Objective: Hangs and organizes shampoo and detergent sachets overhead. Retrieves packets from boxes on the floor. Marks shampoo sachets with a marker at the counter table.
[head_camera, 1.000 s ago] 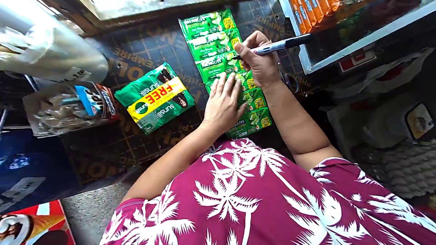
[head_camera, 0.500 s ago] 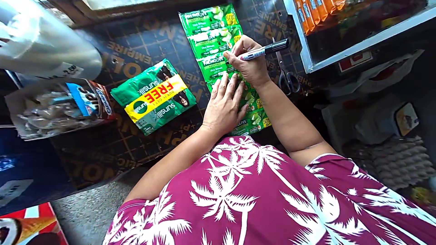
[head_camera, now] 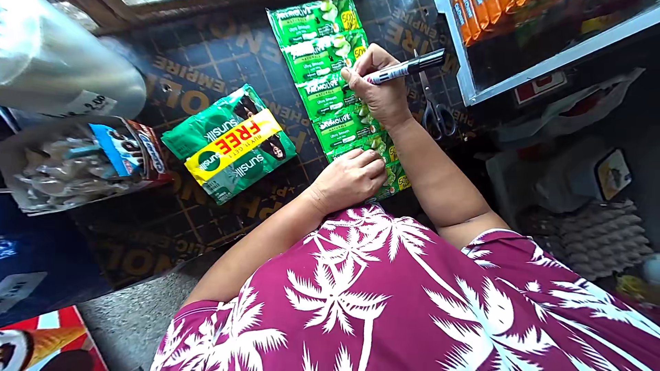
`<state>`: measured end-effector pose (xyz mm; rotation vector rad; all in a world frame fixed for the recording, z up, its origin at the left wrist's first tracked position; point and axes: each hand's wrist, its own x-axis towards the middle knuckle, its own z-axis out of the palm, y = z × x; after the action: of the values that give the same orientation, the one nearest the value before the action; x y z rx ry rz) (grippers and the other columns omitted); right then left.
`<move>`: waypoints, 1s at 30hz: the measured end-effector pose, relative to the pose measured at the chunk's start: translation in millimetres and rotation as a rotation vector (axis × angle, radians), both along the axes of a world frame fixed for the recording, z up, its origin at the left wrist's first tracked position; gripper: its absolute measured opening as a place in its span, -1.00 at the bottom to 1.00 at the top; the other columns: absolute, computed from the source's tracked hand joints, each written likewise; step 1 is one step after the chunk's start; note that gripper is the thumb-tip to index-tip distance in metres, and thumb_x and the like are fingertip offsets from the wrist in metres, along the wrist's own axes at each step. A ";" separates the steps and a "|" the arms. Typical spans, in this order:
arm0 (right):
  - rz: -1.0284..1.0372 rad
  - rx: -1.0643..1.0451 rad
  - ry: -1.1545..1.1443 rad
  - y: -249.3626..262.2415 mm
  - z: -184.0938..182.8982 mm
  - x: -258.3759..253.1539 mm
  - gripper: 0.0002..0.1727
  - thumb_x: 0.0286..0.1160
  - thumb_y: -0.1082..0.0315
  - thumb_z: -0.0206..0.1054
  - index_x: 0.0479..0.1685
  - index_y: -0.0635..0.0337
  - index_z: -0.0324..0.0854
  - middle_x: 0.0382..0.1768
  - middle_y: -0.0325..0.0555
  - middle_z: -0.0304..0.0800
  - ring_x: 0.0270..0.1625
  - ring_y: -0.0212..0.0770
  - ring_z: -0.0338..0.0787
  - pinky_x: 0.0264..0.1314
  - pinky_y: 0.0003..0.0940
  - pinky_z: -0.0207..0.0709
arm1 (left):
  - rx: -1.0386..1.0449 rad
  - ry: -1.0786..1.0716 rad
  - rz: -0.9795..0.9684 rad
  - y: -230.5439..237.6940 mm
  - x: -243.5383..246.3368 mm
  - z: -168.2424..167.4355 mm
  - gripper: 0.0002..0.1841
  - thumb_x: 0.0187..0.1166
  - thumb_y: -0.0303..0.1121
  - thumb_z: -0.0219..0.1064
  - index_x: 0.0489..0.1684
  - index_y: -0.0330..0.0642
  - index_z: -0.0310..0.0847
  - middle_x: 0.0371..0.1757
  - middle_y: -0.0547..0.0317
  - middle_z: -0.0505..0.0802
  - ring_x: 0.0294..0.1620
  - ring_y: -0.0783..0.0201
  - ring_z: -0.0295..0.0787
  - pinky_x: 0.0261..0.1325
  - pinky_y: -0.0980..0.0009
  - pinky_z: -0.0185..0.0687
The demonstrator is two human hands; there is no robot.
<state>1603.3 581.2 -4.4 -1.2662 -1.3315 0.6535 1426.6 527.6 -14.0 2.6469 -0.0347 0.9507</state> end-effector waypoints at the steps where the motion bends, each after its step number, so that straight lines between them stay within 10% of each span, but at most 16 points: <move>1: -0.004 0.011 0.047 -2.8 2.8 0.4 -0.82 0.47 0.51 0.43 -0.39 0.13 0.53 -0.46 -0.35 0.68 -0.49 -0.51 0.63 -0.45 -0.59 0.55 | 0.006 -0.005 -0.019 0.1 -0.7 0.1 -0.80 0.65 -0.51 0.21 -0.19 -0.32 0.80 -0.11 -0.06 0.90 0.09 -0.03 0.84 0.08 0.18 0.72; 10: 0.014 -0.027 0.022 -74.2 13.0 -4.9 -0.85 0.54 0.47 0.36 -0.40 0.15 0.55 -0.42 -0.34 0.67 -0.44 -0.54 0.62 -0.42 -0.61 0.51 | 0.042 0.006 -0.030 -1.8 -4.9 -0.2 -0.77 0.68 -0.47 0.17 -0.17 -0.32 0.80 -0.10 -0.09 0.94 0.10 -0.04 0.91 0.12 0.17 0.81; 30: -0.033 0.010 -0.048 -66.6 2.2 -10.7 -0.82 0.40 0.56 0.41 -0.49 0.20 0.56 -0.38 -0.24 0.63 -0.32 -0.49 0.62 -0.27 -0.65 0.52 | 0.003 -0.002 -0.034 -1.8 -4.5 -0.7 -0.77 0.68 -0.48 0.16 -0.17 -0.31 0.79 -0.10 -0.09 0.94 0.10 -0.05 0.91 0.11 0.16 0.81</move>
<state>1592.6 514.6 -2.3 -1.2997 -1.3490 0.5963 1422.1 525.9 -14.7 2.6394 -0.0816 0.9433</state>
